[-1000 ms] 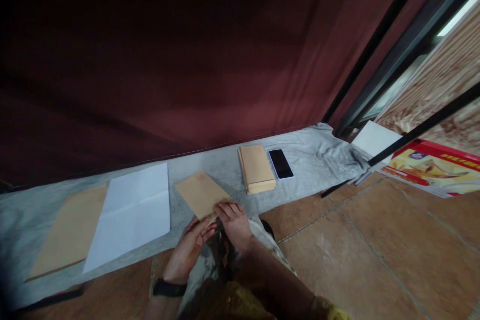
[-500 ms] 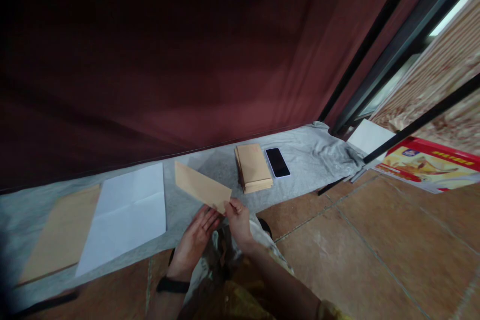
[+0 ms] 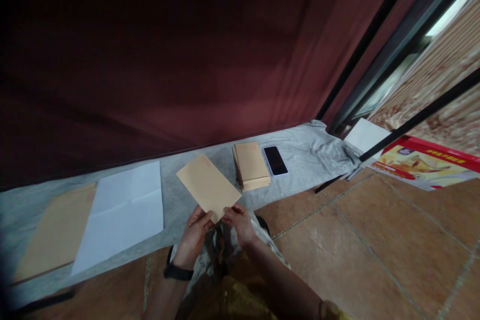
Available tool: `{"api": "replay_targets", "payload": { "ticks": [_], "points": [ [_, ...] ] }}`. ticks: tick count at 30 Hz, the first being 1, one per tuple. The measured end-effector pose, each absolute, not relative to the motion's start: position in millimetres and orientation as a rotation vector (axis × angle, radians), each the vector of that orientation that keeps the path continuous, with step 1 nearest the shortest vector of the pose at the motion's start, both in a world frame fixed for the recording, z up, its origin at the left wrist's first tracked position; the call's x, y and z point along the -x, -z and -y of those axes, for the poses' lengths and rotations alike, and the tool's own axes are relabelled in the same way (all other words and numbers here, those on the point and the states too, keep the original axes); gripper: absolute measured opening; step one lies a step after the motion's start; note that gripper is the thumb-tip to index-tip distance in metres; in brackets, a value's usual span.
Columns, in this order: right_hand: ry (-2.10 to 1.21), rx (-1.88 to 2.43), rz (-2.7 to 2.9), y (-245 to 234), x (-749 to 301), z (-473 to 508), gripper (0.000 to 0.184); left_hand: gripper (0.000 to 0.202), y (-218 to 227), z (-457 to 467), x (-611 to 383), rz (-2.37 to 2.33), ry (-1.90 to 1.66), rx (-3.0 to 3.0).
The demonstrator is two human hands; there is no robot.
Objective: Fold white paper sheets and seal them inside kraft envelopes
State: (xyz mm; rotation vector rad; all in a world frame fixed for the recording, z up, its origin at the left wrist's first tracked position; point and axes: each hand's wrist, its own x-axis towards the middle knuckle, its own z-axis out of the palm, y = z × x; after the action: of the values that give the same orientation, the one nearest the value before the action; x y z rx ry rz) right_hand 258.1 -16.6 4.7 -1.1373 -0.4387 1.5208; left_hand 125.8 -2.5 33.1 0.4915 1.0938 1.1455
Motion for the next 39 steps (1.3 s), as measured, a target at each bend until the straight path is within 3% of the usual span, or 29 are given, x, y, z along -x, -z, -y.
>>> {"api": "replay_targets", "payload": {
  "ticks": [9, 23, 39],
  "points": [
    [-1.533, 1.070, 0.408, -6, -252, 16, 0.042, 0.046, -36, 6, -120, -1.150, -1.032, -0.564],
    [-1.511, 1.065, 0.377, -22, -271, 8, 0.041, 0.059, -57, 3, -129, -1.128, -1.034, -0.628],
    [-1.168, 1.067, 0.297, -44, -360, -25, 0.041, 0.043, -21, 6, -112, -1.287, -1.063, -0.654]
  ]
}}
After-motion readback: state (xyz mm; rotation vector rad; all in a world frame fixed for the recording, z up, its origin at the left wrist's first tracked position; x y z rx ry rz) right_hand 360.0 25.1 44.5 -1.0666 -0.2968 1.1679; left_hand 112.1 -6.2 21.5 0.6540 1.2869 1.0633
